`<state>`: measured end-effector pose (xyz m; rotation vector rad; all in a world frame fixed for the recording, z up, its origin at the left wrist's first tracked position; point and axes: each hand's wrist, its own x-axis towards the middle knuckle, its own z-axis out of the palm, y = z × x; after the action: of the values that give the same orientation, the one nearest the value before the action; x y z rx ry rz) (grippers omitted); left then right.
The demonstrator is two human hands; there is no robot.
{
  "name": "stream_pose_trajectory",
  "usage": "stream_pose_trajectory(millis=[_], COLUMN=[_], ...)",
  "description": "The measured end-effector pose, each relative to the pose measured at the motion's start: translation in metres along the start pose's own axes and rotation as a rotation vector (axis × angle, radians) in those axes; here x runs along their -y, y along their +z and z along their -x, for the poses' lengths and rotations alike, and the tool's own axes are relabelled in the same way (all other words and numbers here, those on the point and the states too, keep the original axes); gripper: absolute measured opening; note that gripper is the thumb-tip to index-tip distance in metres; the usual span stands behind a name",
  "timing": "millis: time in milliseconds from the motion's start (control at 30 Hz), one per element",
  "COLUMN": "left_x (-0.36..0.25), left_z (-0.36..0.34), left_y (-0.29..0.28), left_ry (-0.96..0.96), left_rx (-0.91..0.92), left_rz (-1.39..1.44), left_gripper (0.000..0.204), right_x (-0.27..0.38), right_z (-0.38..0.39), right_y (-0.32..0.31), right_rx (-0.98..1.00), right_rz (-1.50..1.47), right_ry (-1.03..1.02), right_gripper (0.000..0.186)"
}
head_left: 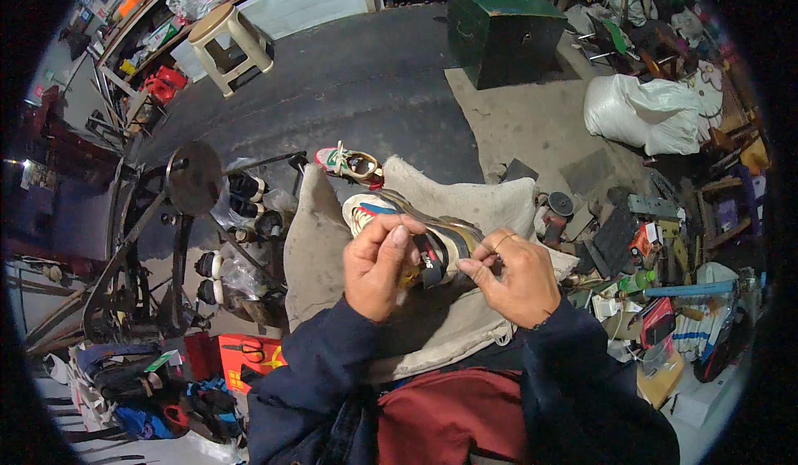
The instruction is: The person sews the heel area of a sneaker using a needle and thread. They repeatedly insert the needle through the shoe's upper and pull the thread tight, rotating the shoe to access different sections of the heel.
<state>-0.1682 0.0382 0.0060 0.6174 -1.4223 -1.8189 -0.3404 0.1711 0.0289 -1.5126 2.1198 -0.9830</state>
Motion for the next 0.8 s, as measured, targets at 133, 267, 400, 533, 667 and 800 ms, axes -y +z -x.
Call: stream_pose_trajectory(millis=[133,267,400,533,667,800], left_x=[-0.020,-0.039,-0.053,-0.065,-0.072,-0.062], left_z=[0.006,0.015,0.022,0.028,0.039,0.043], left_y=[-0.022,-0.049,-0.082,-0.113,-0.128,-0.143], left_ry=[0.006,-0.015,0.174,0.312,0.290,0.321], left_rx=[0.041,-0.003,0.053,0.199,0.332,0.297], left_rz=[-0.010,-0.365,-0.912,-1.267,-1.447,-1.537], left_gripper=[0.024,0.021,0.010,0.003,0.017,0.036], right_x=[-0.002,-0.003,-0.006,-0.008,-0.014,-0.022], right_z=[0.001,-0.001,0.001,0.009,0.017,0.018], right_y=[0.001,-0.001,0.000,0.008,0.014,0.019], right_rx=[-0.119,-0.007,0.094,0.060,-0.024,-0.013], right_rz=[0.070,0.075,0.135,0.034,-0.014,-0.076], right_ry=[-0.086,0.039,0.099,0.186,0.211,0.188], right_gripper=[0.043,0.050,0.051,0.049,0.044,0.044])
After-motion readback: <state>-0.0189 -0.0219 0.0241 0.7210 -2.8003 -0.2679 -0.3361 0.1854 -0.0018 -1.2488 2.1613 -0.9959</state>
